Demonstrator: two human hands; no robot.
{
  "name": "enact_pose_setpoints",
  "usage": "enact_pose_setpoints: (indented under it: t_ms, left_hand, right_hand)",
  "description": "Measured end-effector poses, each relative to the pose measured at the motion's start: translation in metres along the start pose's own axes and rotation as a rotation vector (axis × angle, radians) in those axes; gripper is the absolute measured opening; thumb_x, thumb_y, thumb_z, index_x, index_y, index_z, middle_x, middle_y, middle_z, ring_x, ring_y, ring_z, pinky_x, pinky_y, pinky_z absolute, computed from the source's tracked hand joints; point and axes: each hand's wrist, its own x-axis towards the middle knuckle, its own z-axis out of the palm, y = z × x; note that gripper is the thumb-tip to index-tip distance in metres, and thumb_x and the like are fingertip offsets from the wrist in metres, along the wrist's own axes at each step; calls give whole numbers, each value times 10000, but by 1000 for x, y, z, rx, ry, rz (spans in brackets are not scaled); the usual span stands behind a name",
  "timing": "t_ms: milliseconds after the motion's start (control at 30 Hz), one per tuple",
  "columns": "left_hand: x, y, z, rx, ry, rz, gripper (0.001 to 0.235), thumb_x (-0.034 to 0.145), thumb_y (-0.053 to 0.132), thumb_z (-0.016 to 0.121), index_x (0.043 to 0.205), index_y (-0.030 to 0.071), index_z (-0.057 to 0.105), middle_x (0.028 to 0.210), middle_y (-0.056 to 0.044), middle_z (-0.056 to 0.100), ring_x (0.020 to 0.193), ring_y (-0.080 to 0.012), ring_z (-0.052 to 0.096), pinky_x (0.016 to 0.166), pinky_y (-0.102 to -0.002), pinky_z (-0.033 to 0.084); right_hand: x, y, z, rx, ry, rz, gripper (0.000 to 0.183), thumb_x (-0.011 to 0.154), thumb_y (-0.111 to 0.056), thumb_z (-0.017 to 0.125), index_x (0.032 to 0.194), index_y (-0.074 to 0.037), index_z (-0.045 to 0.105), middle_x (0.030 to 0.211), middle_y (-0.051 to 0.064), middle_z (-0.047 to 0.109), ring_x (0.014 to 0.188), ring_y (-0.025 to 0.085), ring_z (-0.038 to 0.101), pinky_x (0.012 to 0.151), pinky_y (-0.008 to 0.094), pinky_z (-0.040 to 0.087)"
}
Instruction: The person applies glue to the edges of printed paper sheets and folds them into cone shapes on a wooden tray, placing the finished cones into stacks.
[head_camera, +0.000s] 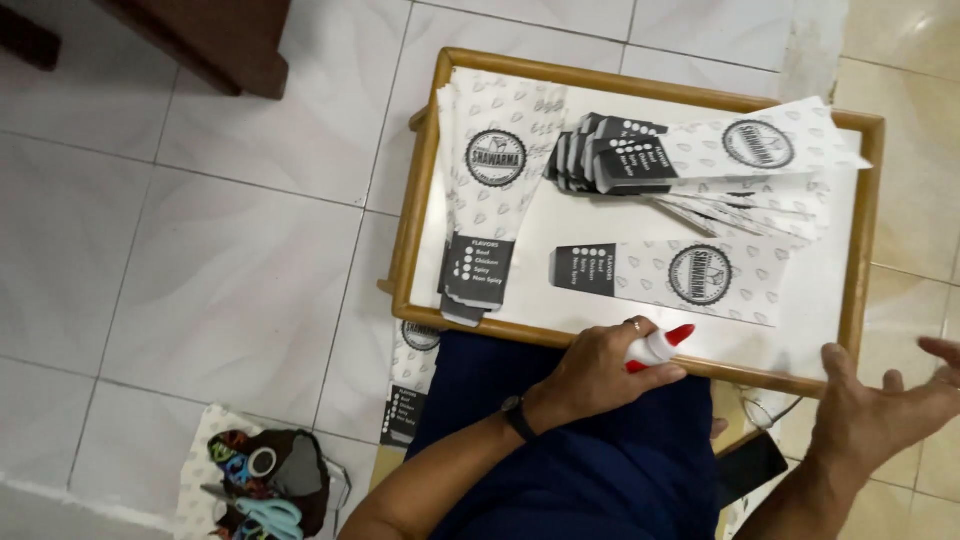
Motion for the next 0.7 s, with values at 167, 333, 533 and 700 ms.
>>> enact_pose_setpoints:
  t_ms: [167, 333, 533, 700]
  left_hand:
    - [8, 11, 5, -51, -25, -43, 602, 791, 529, 677, 1142, 60, 540, 936, -150, 717, 822, -413, 713, 703, -485, 507]
    - [5, 27, -14, -215, -87, -82, 568, 845, 304, 671, 1232, 52, 339, 1364, -57, 660, 1081, -431, 709, 803, -508, 542]
    - [-5, 9, -30, -29, -64, 78, 580, 914, 381, 641, 1270, 32, 344, 896, -167, 660, 796, -457, 699, 645, -517, 498]
    - [-52, -4, -71, 202, 376, 440, 671, 837, 429, 804, 1281, 3, 536, 1252, -141, 639, 1155, -359, 683, 1033, -471, 547]
  right_hand:
    - [-29, -8, 11, 483, -396, 128, 442, 958, 78, 655, 1361, 11, 486, 1511, 277, 489, 1395, 350, 525, 1086, 385, 544]
    - [-57, -18, 38, 575, -666, 83, 403, 893, 0, 692, 1280, 62, 598, 1299, 193, 680, 1168, 247, 681, 976, 277, 586]
    - [-48, -49, 39, 585, -681, -127, 259, 993, -154, 622, 1164, 38, 662, 1133, 194, 708, 1093, 272, 692, 974, 313, 564]
    - [-56, -71, 44, 536, -613, -56, 130, 1060, -28, 588, 1089, 55, 684, 1096, 187, 711, 1007, 222, 654, 935, 255, 464]
